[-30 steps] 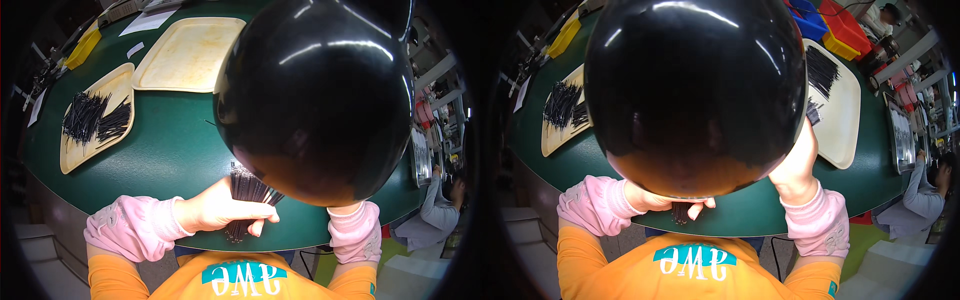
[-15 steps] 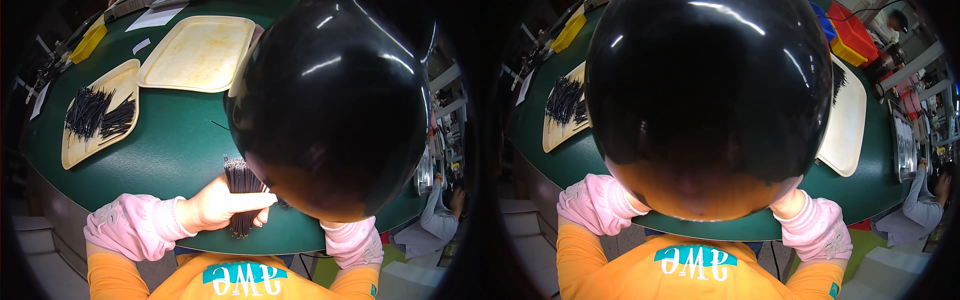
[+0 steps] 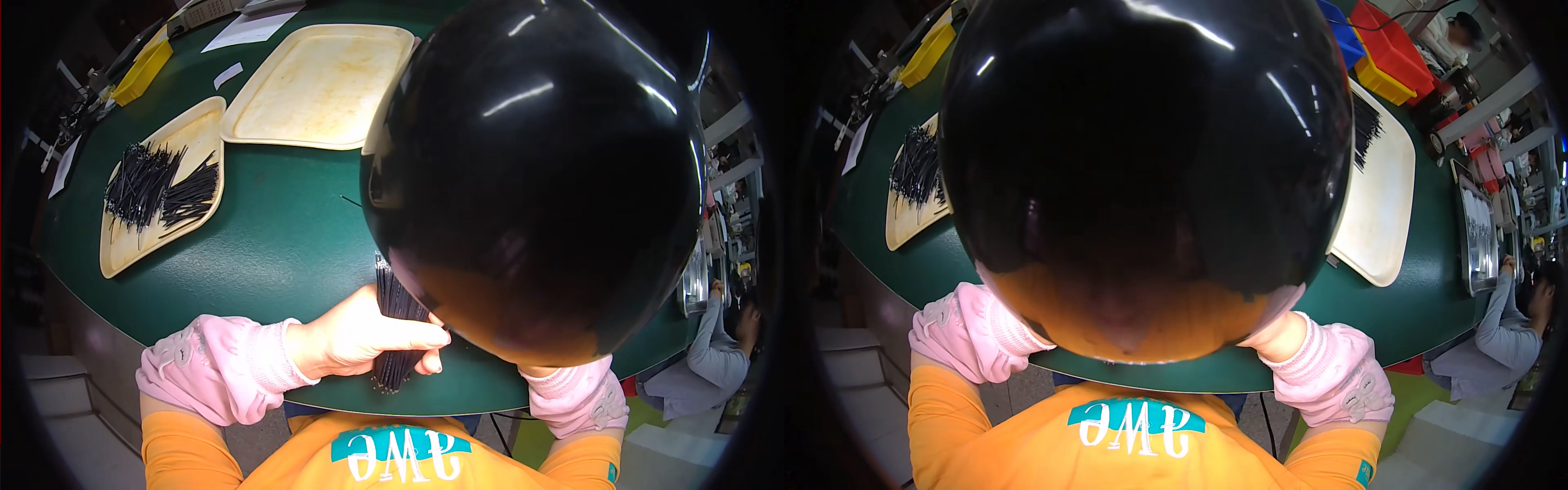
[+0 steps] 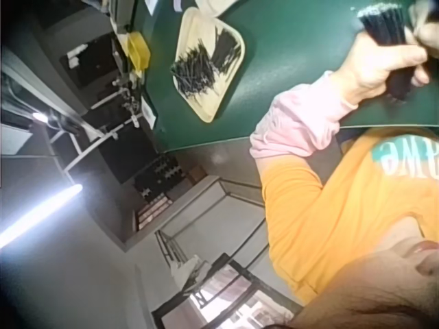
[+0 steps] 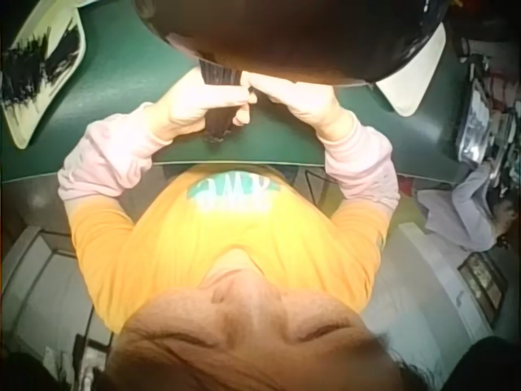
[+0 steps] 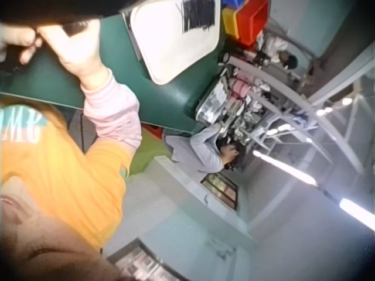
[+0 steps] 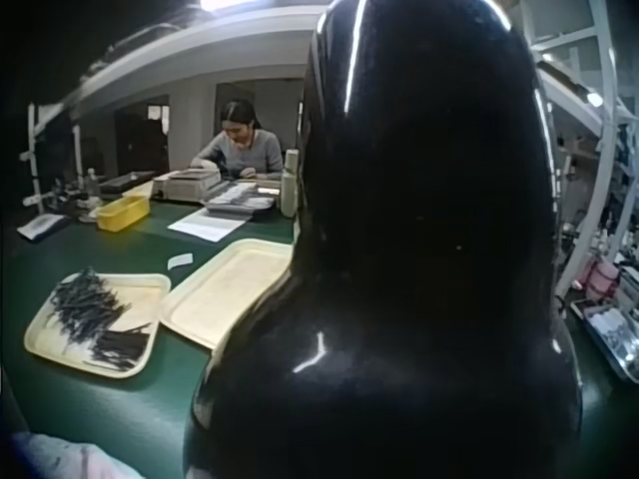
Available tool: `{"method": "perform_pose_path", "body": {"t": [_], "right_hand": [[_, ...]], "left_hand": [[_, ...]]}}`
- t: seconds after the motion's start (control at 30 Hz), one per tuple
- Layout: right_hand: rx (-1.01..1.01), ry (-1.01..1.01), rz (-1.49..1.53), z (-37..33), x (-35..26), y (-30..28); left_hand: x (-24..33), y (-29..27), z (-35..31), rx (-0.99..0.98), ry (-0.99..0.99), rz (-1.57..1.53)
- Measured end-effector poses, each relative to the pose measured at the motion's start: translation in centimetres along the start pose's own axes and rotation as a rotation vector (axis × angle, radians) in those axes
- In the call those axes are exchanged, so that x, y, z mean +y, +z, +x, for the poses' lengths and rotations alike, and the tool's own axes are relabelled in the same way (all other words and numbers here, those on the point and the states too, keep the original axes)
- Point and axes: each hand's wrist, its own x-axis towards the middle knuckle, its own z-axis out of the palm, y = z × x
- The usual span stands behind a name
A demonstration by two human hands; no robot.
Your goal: The person gathers and holds a bundle of wires under a lamp, aligning and sorting them by hand.
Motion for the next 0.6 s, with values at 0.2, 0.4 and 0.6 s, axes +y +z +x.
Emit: {"method": "perform_pose_path", "body": {"t": [0.2, 0.4, 0.6], "right_hand": [[0.009, -0.012, 0.006, -0.15, -0.03, -0.11], [-0.009, 0.029, 0.001, -0.31, 0.23, -0.01], [-0.066, 0.120, -0.043, -0.51, 0.16, 0.62]], "left_hand": [[0.18, 0.27, -0.01, 0.025, 0.087, 0.080], [0.13, 0.16, 0.03, -0.028, 0.136, 0.004], [-0.09, -0.20, -0.10, -0.027, 0.090, 0.006]]}}
